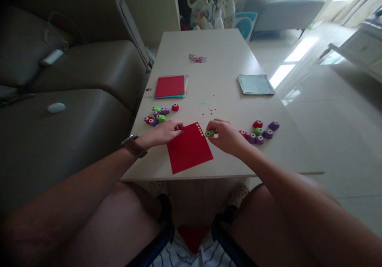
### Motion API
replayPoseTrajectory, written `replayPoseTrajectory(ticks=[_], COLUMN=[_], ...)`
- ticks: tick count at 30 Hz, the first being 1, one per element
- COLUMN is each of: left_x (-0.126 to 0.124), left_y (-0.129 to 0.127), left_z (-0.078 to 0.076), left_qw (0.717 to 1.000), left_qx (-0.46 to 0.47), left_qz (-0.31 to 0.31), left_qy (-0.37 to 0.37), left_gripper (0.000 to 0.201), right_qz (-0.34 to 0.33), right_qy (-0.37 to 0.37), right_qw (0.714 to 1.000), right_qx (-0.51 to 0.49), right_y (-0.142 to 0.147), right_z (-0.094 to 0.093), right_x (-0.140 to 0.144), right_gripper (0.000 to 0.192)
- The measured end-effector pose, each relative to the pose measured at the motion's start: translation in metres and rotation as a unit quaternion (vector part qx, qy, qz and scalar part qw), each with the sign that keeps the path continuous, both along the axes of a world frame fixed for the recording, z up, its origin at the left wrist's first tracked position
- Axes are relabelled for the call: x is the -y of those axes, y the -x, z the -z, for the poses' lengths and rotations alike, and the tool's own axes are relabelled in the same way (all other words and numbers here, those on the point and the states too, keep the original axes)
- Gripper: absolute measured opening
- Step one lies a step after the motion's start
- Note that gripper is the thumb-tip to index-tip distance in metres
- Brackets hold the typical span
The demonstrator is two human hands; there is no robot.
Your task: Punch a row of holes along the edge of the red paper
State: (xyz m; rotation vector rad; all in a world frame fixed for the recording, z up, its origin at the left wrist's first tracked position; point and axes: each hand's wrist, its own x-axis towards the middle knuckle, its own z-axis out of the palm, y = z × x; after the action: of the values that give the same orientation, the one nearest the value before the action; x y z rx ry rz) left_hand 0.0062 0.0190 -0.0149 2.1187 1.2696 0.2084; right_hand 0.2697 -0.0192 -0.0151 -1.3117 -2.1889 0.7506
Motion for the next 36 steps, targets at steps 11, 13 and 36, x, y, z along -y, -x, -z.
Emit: replayPoseTrajectory(ticks=[11,13,36], left_x=[0.002,0.002,0.000], left_y=[-0.001,-0.001,0.000], left_z=[-0.002,-0.001,0.008], left_qw=[1.000,1.000,0.999], left_qx=[0.007,0.008,0.007], left_qz=[-0.015,-0.017,-0.014], left_qy=[0.011,0.014,0.035], left_gripper=[0.011,0.011,0.011], right_qz=[-0.003,-0.001,-0.040], right_qy=[-0.003,-0.002,0.035], right_qw=[1.000,1.000,0.998], right_qx=[-0.018,-0.014,0.036], right_y=[0.000,0.001,0.004], right_z=[0.004,0.003,0.004], right_x=[0.000,0.000,0.004], right_gripper=[0.011,0.011,0.012])
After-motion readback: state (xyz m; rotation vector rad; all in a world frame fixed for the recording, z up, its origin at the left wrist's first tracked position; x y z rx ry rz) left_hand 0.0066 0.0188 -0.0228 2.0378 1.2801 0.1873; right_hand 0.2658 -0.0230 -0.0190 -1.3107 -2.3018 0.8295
